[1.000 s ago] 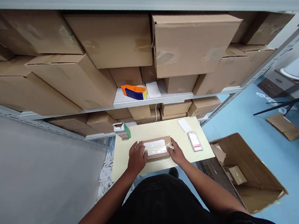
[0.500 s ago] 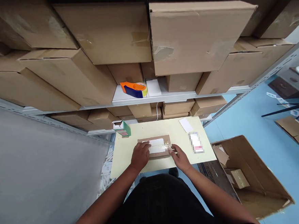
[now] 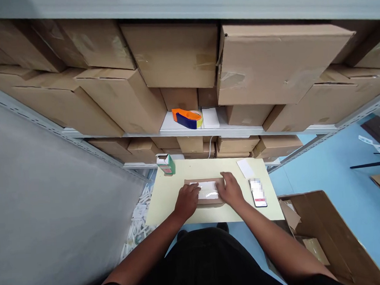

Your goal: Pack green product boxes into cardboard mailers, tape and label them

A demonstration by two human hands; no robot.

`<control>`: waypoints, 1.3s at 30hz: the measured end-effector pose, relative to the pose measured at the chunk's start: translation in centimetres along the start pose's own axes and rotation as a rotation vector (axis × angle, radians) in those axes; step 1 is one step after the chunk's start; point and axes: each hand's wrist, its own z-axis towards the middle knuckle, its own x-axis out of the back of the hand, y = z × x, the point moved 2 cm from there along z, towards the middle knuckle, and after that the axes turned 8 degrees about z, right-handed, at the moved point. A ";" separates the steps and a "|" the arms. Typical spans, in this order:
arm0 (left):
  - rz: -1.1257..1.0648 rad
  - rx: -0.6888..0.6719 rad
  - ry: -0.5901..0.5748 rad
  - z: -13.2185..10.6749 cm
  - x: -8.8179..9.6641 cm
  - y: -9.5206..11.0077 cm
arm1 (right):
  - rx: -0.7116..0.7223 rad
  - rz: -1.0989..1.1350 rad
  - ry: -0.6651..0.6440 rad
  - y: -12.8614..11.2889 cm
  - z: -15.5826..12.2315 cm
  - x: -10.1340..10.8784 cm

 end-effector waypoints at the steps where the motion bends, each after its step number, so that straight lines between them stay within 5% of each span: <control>1: -0.006 0.000 0.006 0.0 0.0 0.0 | 0.075 -0.027 0.018 -1.8 2.4 0.5; 5: -0.017 -0.006 0.030 -0.3 -0.2 -0.1 | 0.370 -0.161 0.079 -10.5 13.3 1.3; 9: -0.002 0.016 0.041 -0.5 -0.5 0.0 | 0.384 -0.380 0.115 -17.4 22.2 -0.2; 14: 0.019 0.016 0.028 -0.5 -0.6 0.0 | 0.177 -0.627 0.024 -19.2 27.2 -3.2; 18: 0.021 0.025 0.023 -0.6 -0.3 0.3 | 0.241 -0.656 -0.015 -19.1 27.8 -4.1; 24: 0.038 0.038 0.020 -0.4 -0.2 0.1 | 0.317 -0.408 0.132 -20.5 24.6 0.0; 29: 0.087 -0.021 -0.015 0.1 0.0 -0.2 | 0.043 0.263 0.108 -15.6 14.8 3.8; 33: 0.008 -0.092 -0.106 0.6 0.4 0.3 | -0.269 0.647 0.061 -8.3 5.9 2.2; 36: -0.202 -0.009 -0.170 0.8 0.9 0.2 | -0.377 0.539 -0.142 -4.2 1.9 0.2; 39: -0.594 0.221 -0.124 1.0 1.7 -0.8 | -0.335 0.363 -0.310 -2.6 0.5 -0.6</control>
